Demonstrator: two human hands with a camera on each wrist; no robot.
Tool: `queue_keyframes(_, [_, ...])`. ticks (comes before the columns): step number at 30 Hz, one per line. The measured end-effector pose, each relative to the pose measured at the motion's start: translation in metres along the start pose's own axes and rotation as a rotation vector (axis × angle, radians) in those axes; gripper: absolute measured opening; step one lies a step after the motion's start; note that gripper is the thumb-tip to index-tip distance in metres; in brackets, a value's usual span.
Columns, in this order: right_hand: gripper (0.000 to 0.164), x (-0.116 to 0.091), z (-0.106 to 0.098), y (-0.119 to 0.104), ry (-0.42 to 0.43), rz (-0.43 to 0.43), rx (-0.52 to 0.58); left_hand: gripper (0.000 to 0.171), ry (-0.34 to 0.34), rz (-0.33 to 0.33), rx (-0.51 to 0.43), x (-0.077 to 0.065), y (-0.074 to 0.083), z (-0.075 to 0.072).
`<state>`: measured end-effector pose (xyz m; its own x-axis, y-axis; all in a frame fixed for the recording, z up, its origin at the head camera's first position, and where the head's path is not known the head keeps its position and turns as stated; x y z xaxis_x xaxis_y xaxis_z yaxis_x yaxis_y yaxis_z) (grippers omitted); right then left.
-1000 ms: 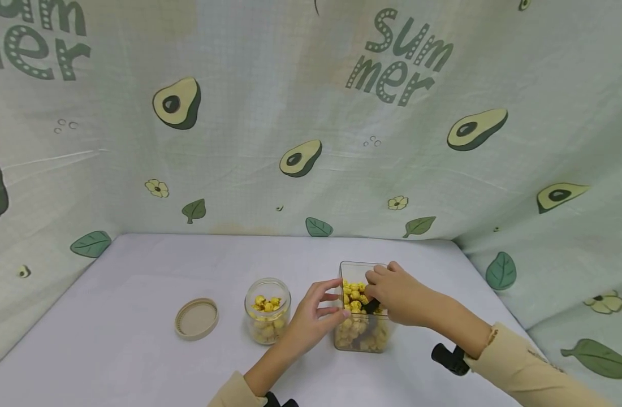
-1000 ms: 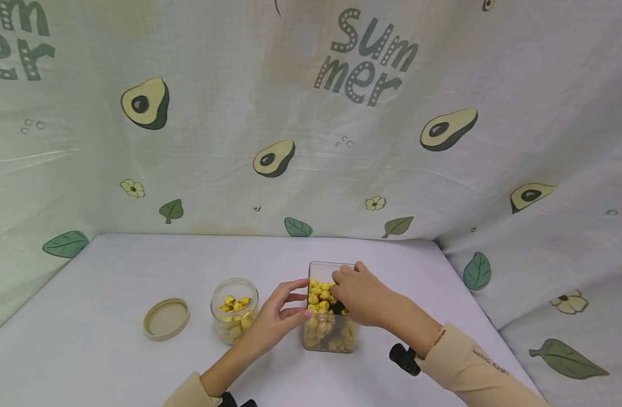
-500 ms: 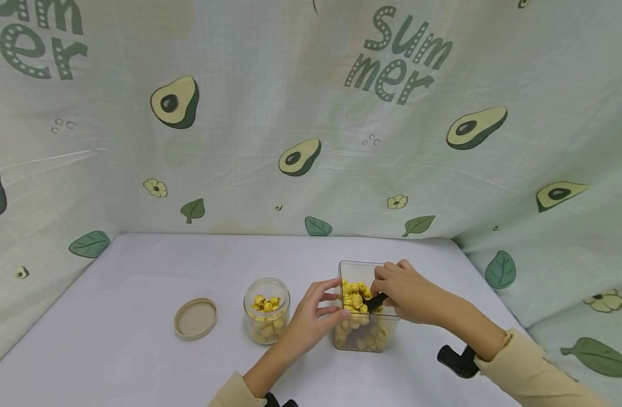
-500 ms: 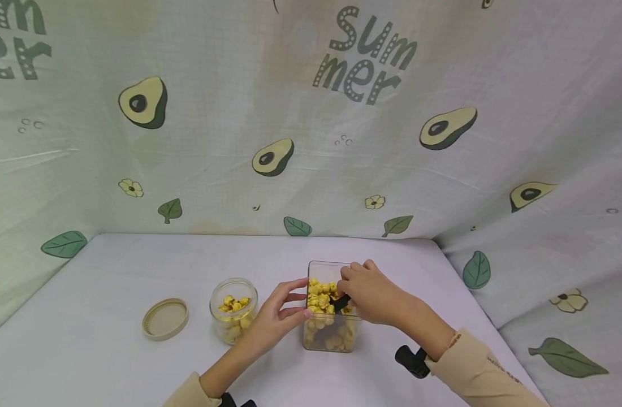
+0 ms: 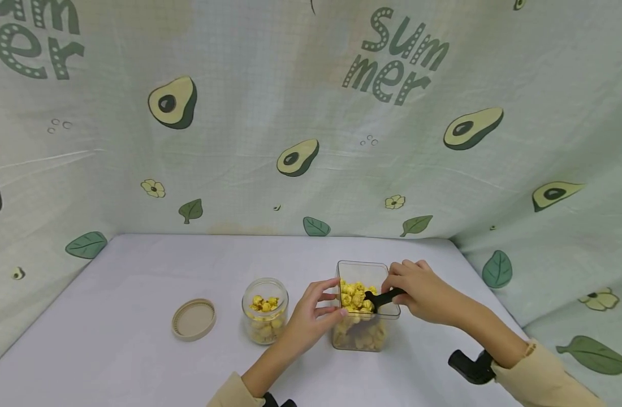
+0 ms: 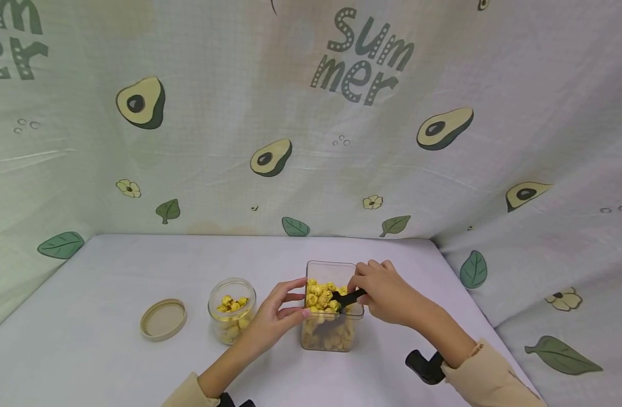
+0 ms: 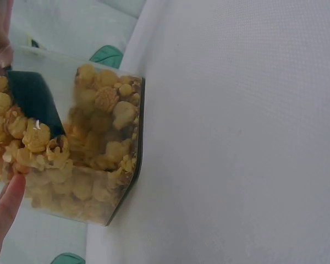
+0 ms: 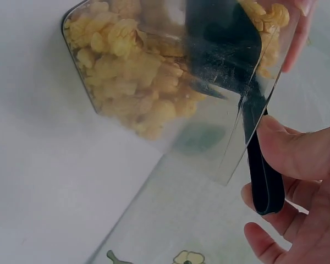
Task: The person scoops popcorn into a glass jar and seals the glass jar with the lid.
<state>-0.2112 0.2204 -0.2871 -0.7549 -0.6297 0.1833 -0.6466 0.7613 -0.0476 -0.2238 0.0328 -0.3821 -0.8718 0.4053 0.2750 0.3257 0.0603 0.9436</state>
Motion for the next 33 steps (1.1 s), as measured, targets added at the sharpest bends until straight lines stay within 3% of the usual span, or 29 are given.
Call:
queue_keyframes(4, [0.019,0.0,0.001,-0.001,-0.001,0.019,-0.008,0.054,0.004,-0.005,0.004,0.0,0.0,0.0])
queue_keyframes(12, [0.017,0.012,0.011,-0.014,-0.05,-0.029,-0.087,0.053,0.008,-0.019,0.007,0.0,-0.002,-0.001])
queue_keyframes(23, [0.019,-0.001,0.004,-0.001,0.023,0.044,0.064,0.053,0.007,0.01,0.011,-0.001,0.0,0.0])
queue_keyframes(33, [0.019,-0.013,0.004,0.008,0.11,0.083,0.195,0.053,0.004,-0.012,0.013,-0.001,-0.001,0.0])
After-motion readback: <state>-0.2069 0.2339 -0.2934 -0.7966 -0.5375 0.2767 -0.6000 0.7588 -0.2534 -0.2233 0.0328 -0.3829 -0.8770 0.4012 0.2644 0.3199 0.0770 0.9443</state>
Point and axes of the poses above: each hand's wrist, its own x-axis towards the middle knuckle, its own z-axis out of the palm, y = z × x, the point moved 5 cm from there along x, towards the middle knuckle, and after that the axes turned 3 degrees about x, right-handed, at the moved point
